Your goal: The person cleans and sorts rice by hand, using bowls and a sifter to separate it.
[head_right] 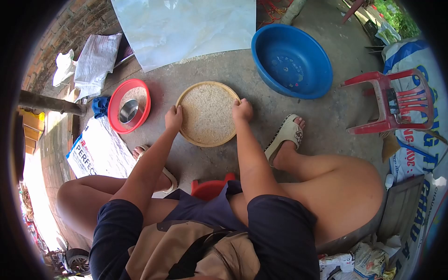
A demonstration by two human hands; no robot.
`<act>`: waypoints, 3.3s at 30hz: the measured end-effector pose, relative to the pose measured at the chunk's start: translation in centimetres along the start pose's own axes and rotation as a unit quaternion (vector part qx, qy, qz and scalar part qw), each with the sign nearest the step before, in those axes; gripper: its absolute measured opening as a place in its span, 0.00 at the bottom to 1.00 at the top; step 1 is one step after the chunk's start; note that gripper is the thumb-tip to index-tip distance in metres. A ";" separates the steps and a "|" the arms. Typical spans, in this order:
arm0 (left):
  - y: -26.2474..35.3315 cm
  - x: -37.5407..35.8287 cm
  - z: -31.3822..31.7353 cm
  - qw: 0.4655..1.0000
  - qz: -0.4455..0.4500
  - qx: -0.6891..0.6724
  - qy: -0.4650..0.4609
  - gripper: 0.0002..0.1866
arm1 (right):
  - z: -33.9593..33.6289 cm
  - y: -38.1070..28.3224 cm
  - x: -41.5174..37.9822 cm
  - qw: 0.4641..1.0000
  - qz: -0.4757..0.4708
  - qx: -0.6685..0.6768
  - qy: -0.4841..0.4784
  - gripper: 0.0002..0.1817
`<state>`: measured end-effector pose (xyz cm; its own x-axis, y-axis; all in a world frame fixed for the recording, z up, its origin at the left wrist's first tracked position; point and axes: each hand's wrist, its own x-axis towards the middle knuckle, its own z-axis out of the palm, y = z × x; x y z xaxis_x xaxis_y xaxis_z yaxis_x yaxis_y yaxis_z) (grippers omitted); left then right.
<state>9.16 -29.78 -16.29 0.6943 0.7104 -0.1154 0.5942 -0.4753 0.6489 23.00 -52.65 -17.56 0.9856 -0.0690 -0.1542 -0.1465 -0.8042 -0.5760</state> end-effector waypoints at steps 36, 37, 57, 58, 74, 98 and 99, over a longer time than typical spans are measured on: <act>-0.7 0.2 1.0 0.999 -0.003 0.029 -0.023 0.20 | 0.4 0.9 0.0 0.999 -0.012 0.025 -0.030 0.13; 0.2 0.0 1.2 0.999 -0.005 0.026 -0.022 0.20 | 0.4 0.7 0.0 0.999 -0.013 0.024 -0.029 0.13; 0.0 0.4 0.6 1.000 -0.005 0.013 -0.012 0.20 | 0.9 0.0 -1.0 0.999 -0.010 -0.003 0.046 0.13; -1.0 0.9 -0.1 1.000 -0.003 0.025 -0.009 0.20 | 1.3 -0.2 -1.2 0.999 -0.048 0.020 0.008 0.13; -0.4 1.0 0.1 1.000 0.006 0.019 -0.011 0.20 | 1.1 0.7 -0.9 0.997 -0.078 0.017 0.010 0.12; -4.5 1.8 -2.9 0.997 -0.036 0.067 0.005 0.21 | 3.1 -1.8 -2.6 0.974 -0.177 0.122 -0.067 0.11; -3.7 1.7 -2.4 0.998 -0.033 0.052 0.007 0.21 | 3.1 -1.1 -1.9 0.974 -0.176 0.125 -0.067 0.11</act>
<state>7.16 -25.57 -17.09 0.6465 0.7490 -0.1452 0.6788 -0.4778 0.5577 20.99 -49.77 -19.08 0.9610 0.2765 -0.0060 0.1661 -0.5944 -0.7868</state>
